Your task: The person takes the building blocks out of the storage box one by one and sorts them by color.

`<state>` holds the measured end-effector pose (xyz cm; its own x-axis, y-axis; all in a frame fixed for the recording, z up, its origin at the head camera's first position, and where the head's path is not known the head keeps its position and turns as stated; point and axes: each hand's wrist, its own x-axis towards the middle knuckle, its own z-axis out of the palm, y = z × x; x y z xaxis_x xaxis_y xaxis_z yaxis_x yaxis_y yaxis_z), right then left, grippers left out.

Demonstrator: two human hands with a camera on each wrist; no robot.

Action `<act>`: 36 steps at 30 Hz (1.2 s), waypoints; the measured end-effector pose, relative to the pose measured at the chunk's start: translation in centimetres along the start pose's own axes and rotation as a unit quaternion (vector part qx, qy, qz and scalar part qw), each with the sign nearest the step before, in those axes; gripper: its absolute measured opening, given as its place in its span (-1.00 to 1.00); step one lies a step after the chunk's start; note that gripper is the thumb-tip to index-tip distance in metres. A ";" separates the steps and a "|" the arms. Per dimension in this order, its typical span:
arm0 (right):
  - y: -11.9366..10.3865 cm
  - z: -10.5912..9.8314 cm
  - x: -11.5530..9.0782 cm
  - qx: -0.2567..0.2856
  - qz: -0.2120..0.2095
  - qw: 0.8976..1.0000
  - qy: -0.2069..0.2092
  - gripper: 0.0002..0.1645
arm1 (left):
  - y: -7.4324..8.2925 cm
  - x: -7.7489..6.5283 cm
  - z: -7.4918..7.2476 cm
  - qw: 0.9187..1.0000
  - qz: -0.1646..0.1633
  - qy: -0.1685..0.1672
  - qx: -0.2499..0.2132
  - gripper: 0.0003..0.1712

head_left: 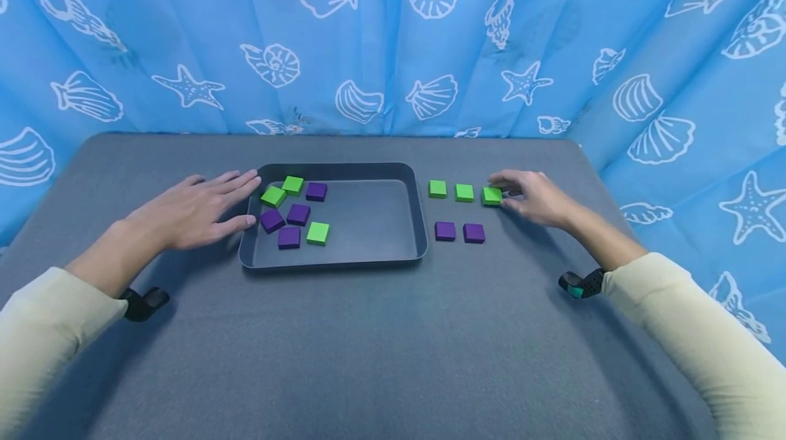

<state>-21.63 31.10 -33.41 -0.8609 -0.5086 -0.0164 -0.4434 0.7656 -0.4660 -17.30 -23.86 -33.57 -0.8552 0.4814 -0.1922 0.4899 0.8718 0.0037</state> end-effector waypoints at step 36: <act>-1.2 -0.9 2.3 0.026 0.013 0.999 0.030 -0.37 | 0.2 0.0 -0.1 1.000 -0.009 0.000 -0.011 -0.09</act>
<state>-23.33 29.39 -32.12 -0.8863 -0.4624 0.0233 -0.4079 0.7560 -0.5120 -17.21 -23.66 -33.44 -0.8640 0.4651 -0.1931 0.4701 0.8823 0.0216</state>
